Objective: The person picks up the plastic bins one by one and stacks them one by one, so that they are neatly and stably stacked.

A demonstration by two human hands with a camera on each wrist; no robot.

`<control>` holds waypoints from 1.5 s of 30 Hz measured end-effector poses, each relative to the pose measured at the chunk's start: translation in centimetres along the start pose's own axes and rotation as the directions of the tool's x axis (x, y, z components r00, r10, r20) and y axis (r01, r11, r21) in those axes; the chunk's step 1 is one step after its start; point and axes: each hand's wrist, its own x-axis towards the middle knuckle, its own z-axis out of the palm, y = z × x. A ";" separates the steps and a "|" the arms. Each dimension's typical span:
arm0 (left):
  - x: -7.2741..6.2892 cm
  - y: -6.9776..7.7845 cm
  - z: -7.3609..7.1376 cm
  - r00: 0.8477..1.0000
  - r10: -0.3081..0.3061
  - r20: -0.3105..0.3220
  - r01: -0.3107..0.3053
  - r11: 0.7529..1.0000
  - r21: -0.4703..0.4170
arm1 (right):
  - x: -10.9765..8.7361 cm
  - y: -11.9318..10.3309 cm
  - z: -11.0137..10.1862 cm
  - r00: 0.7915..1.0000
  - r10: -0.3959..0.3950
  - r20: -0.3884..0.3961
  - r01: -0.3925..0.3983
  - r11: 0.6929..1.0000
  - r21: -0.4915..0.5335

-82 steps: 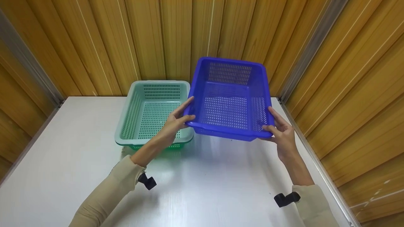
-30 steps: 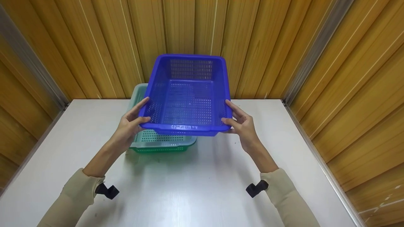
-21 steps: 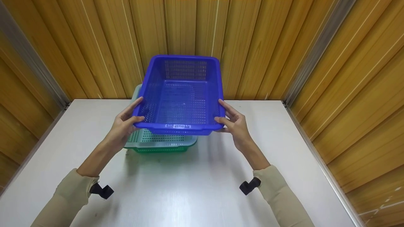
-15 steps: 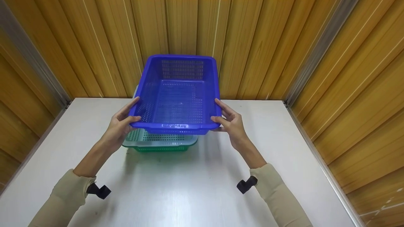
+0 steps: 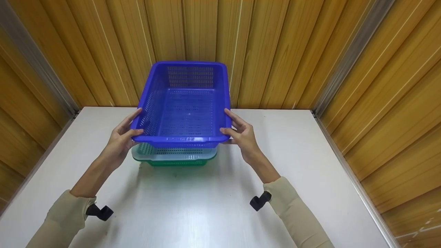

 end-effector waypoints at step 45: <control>-2.2 -3.1 -3.4 0.997 -0.044 -0.066 0.043 0.999 -0.005 | 0.6 4.8 3.0 0.996 0.087 0.026 -0.087 0.996 0.001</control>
